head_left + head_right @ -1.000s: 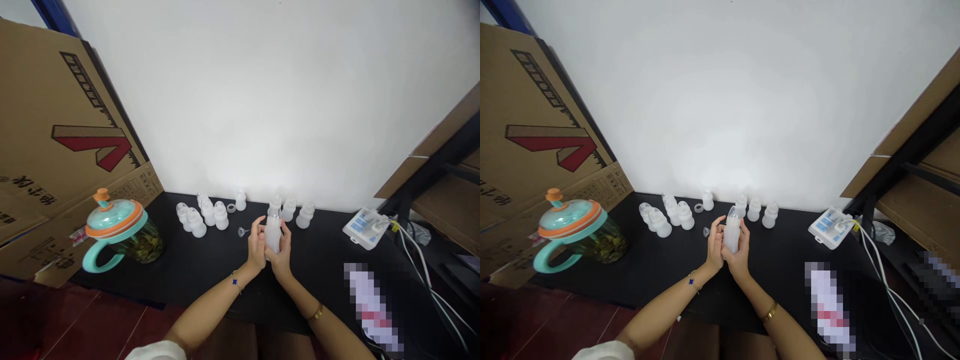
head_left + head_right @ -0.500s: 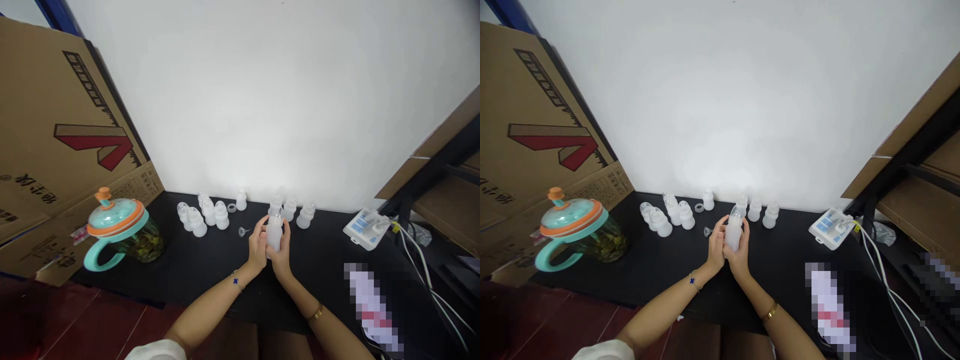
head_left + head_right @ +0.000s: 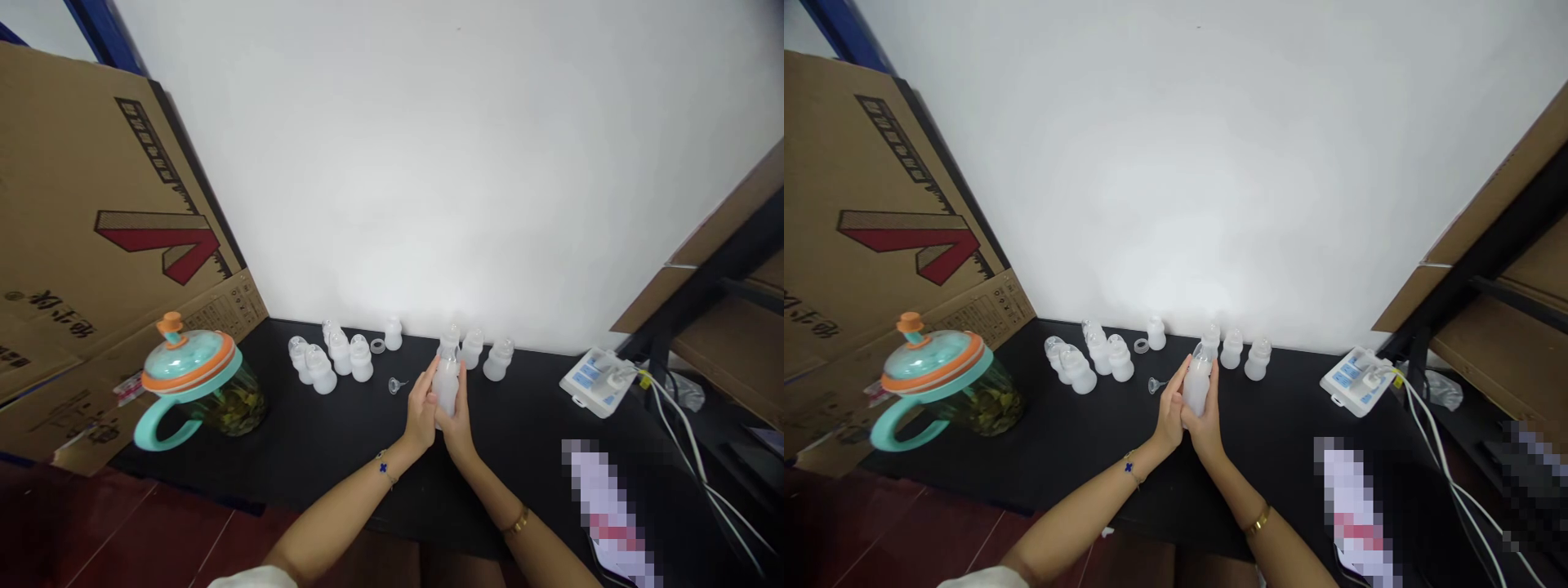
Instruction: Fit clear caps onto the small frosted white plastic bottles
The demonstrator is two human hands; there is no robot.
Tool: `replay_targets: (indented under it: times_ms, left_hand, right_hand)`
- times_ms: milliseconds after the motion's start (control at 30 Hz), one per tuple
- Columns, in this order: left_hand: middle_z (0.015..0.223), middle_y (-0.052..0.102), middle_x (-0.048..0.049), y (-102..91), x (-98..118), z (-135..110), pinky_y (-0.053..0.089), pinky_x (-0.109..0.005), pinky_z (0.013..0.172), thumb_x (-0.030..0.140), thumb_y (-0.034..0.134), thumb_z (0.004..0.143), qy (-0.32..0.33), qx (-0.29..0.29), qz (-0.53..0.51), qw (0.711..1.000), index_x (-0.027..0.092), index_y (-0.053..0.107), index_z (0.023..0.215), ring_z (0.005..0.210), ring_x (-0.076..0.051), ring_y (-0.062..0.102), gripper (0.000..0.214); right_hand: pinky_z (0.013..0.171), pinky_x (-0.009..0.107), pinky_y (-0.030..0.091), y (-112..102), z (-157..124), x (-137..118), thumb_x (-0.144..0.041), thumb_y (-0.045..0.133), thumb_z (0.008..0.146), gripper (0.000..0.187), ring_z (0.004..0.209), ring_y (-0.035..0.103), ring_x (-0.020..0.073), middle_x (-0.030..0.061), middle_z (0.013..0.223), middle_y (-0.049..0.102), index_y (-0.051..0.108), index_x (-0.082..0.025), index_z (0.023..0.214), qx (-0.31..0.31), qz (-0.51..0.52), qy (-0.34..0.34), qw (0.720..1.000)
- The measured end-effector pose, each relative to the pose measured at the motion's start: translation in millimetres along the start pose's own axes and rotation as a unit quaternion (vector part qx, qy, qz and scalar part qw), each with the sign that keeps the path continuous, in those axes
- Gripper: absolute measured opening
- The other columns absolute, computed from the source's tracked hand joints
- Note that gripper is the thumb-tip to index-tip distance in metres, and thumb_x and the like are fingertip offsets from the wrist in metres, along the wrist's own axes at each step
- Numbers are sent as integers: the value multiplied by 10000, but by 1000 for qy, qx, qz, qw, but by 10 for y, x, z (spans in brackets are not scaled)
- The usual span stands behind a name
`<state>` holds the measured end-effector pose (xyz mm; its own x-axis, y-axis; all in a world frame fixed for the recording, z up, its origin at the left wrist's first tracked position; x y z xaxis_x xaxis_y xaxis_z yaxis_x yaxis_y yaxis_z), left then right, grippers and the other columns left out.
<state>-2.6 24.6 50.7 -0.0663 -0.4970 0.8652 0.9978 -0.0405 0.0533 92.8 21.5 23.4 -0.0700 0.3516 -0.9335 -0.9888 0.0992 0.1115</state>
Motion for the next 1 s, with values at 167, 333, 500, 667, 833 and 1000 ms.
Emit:
replay_targets:
  times_ms: [167, 333, 500, 667, 833, 1000]
  left_hand:
    - [1501, 501, -144, -2, -34, -37, 334, -467, 1172, 714, 346, 938, -6, 25, -34, 999, 194, 494, 1469, 1375, -328, 472, 758]
    - [1479, 521, -146, -21, -117, -73, 364, -475, 1148, 680, 376, 950, -12, 54, -46, 997, 200, 492, 1462, 1344, -327, 504, 712]
    - [1469, 526, -147, -21, -168, -92, 387, -457, 1126, 659, 380, 957, -9, 64, -59, 996, 195, 493, 1450, 1336, -321, 511, 686]
    - [1433, 553, -153, -35, -175, -104, 391, -470, 1116, 667, 361, 958, 0, 74, -43, 996, 186, 514, 1425, 1318, -326, 524, 687]
    - [1422, 566, -150, -55, -161, -121, 381, -477, 1119, 656, 369, 963, 1, 88, -24, 996, 186, 545, 1394, 1326, -326, 516, 661]
    - [1420, 567, -150, -56, -165, -130, 371, -482, 1127, 645, 384, 963, -7, 91, -24, 996, 181, 549, 1382, 1330, -327, 511, 647]
  right_hand:
    - [1151, 497, 387, 11, 14, 76, -425, 701, 827, 977, 1465, 350, 317, 90, 1654, 224, 126, -281, 1603, -21, -1, 5, 1000]
    - [1130, 477, 417, 36, 24, 110, -406, 690, 826, 999, 1441, 395, 306, 97, 1637, 273, 82, -274, 1607, -62, 15, 11, 998]
    - [1110, 475, 439, 72, 19, 66, -376, 717, 800, 1080, 1379, 482, 300, 118, 1609, 332, 6, -271, 1607, -84, 46, 25, 995]
    - [1112, 484, 434, 84, 11, 31, -359, 714, 803, 1086, 1366, 497, 296, 127, 1593, 360, -12, -266, 1605, -88, 53, 28, 994]
    - [1124, 482, 416, 83, 4, 68, -352, 718, 794, 1113, 1386, 474, 291, 126, 1604, 340, -44, -270, 1602, -90, 52, 36, 994]
    - [1109, 490, 429, 64, -5, 53, -323, 709, 803, 1076, 1372, 489, 293, 131, 1584, 378, -5, -265, 1606, -74, 40, 22, 996]
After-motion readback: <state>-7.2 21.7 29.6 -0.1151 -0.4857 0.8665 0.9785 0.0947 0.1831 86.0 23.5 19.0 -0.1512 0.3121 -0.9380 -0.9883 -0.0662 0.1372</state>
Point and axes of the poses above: each hand's wrist, its own z-axis towards the middle knuckle, its own y-axis out of the palm, x = y × z, the point moved 6 cm from there along z, towards the middle knuckle
